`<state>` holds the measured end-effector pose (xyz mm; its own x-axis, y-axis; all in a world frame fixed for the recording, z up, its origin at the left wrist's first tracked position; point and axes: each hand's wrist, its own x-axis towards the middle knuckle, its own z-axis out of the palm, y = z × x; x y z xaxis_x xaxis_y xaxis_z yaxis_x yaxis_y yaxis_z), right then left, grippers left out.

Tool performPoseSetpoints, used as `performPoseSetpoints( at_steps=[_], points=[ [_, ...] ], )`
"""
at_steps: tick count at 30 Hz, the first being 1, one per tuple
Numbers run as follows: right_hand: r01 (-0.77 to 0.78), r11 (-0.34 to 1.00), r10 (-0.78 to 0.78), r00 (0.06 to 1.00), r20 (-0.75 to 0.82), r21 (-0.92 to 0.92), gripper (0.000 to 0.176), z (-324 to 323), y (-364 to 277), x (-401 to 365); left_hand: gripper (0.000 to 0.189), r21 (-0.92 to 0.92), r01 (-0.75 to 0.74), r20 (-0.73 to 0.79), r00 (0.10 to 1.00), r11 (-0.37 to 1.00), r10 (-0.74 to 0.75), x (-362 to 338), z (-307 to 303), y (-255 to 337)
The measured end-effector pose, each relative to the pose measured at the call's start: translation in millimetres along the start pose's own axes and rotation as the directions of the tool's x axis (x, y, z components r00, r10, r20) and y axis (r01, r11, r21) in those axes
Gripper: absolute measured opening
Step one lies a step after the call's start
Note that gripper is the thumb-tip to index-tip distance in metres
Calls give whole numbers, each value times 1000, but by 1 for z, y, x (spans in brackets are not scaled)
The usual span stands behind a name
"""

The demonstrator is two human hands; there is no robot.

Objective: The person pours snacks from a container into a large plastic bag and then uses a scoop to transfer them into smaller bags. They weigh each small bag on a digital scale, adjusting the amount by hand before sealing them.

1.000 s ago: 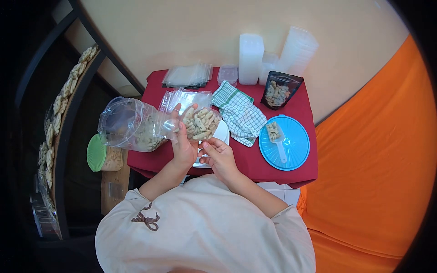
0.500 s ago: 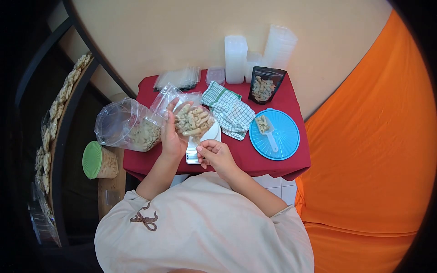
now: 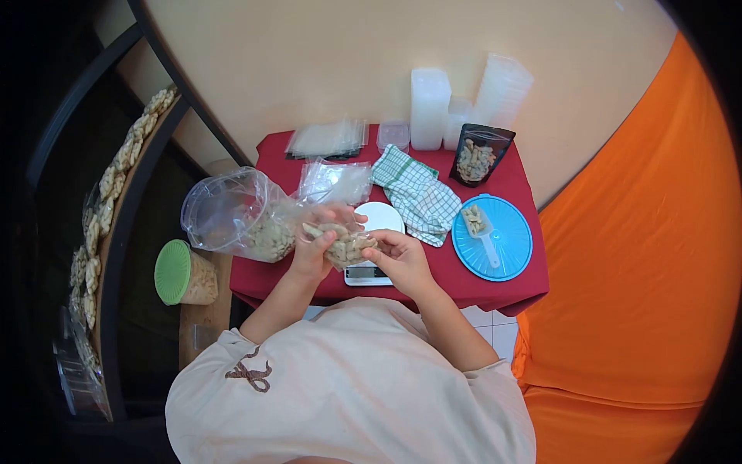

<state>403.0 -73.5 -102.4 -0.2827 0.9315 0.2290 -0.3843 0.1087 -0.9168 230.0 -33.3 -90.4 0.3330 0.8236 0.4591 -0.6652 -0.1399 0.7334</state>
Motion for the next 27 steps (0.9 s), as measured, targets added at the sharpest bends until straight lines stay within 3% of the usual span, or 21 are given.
performPoseSetpoints(
  at_steps=[2,4,5,6,7,8,10,12,14,15,16,18,20,22,25,27],
  points=[
    [-45,999,44,997,-56,-25,28,7,0,2,32,-36,73,-42,996,997,-75,-4,-4,11],
    [-58,998,55,994,-91,-37,27,9,2,4,51,-68,206,8,979,976,-206,-9,-12,21],
    [-116,992,114,993,-38,-58,27,7,2,4,51,-73,218,12,976,973,-218,-11,-12,24],
    [-172,982,174,985,15,-80,27,6,3,4,64,-169,203,59,979,965,-196,-12,-10,28],
    [-201,979,197,977,81,35,28,8,6,3,77,-264,191,101,980,946,-170,-13,-8,33],
    [-203,978,200,977,69,44,28,12,10,2,77,-266,206,104,977,942,-184,-13,-9,39],
    [-341,938,336,938,82,61,28,24,12,2,96,-197,196,337,934,961,-121,-12,-14,51],
    [-371,926,368,928,59,63,28,26,28,-2,102,-219,186,325,940,958,-109,-21,-35,38],
    [-236,949,161,932,-325,-207,32,23,49,-7,102,-61,70,356,933,996,-44,-27,-48,35],
    [-258,892,31,854,-519,-372,41,16,67,-14,99,-23,30,345,939,999,-20,-29,-45,41],
    [-314,528,-299,801,-519,-789,52,10,75,-22,99,-26,34,348,937,999,-23,-31,-49,42],
    [-583,342,-231,708,-667,-737,61,1,86,-39,100,-135,94,419,908,986,-30,-36,-57,44],
    [-630,337,-154,696,-701,-700,62,-11,101,-43,100,-154,106,433,901,982,-29,-42,-64,45],
    [-680,328,-75,673,-736,-656,64,-10,103,-45,99,-61,178,449,884,982,-132,-50,-73,46],
    [-782,344,90,578,-811,-519,62,-12,95,-33,96,-52,239,449,873,970,-192,-56,-78,50],
    [-812,300,92,548,-832,-501,63,-9,91,-25,94,-52,269,454,864,962,-217,-57,-80,54]
  ],
)
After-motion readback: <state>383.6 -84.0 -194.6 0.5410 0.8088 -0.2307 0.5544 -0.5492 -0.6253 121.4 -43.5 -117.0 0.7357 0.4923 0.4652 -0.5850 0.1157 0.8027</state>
